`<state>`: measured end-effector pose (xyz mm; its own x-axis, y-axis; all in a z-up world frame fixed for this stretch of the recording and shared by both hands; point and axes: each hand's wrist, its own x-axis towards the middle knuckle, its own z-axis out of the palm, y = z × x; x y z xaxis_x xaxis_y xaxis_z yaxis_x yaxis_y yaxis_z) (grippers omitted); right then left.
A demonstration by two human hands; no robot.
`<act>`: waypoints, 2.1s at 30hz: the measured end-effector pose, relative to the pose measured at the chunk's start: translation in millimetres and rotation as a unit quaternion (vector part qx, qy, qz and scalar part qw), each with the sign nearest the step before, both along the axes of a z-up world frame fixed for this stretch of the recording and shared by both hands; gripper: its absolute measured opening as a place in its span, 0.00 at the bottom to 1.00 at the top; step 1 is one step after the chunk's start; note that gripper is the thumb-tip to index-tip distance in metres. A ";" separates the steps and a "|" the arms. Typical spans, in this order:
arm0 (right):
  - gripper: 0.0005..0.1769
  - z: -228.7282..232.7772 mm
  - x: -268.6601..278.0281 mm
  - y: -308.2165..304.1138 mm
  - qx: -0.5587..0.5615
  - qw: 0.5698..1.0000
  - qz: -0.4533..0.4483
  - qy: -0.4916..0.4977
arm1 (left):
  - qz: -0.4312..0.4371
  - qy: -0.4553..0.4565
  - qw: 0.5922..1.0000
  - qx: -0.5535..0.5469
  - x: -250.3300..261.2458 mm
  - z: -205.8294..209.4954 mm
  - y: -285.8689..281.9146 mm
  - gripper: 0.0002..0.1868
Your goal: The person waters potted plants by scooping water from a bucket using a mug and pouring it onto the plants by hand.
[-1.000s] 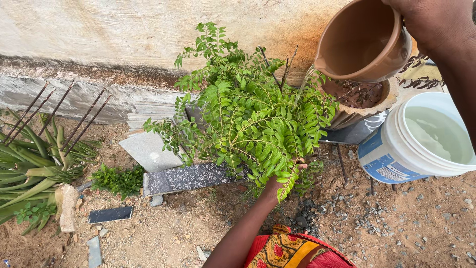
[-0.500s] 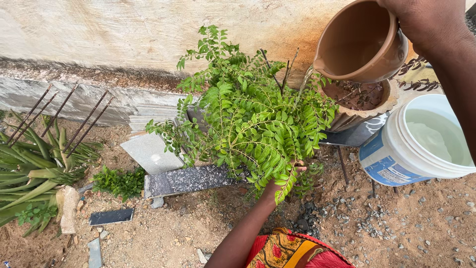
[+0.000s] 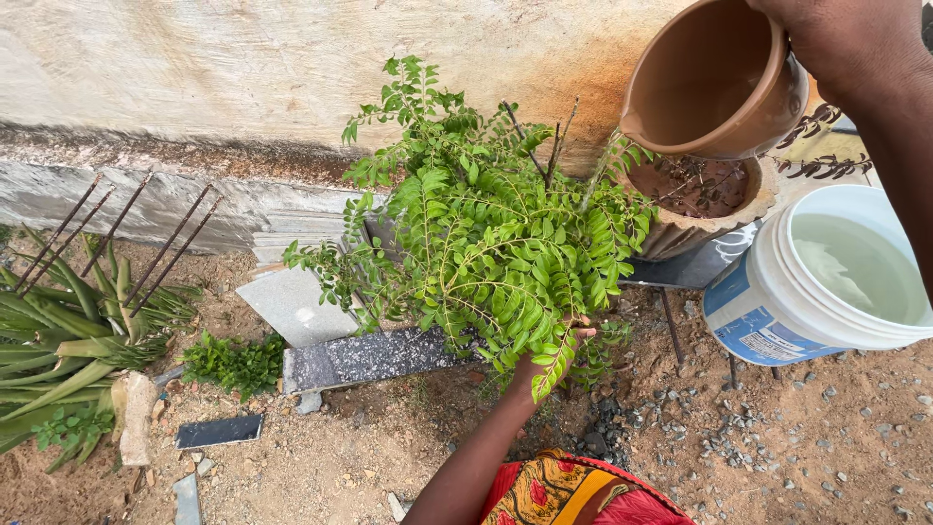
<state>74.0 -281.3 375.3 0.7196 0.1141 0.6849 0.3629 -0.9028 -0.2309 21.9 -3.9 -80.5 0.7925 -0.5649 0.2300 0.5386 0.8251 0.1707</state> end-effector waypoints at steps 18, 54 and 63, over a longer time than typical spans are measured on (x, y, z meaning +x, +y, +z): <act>0.12 1.1 -6.7 -3.9 0.045 0.999 0.023 0.007 | -0.013 0.012 1.000 0.026 -0.3 -0.8 0.9 0.14; 0.09 0.4 4.3 0.9 0.008 1.000 0.019 -0.012 | 0.274 -0.399 0.635 0.602 -13.7 42.7 15.9 0.11; 0.15 10.9 10.2 13.4 -0.027 0.999 -0.020 0.001 | 0.269 -0.385 0.622 0.627 -22.0 79.6 21.8 0.10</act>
<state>84.2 -267.9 386.2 0.7254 0.1216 0.6775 0.3257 -0.9277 -0.1823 -0.1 17.9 -0.9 0.8720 -0.3833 0.3047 -0.3975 -0.1909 0.8975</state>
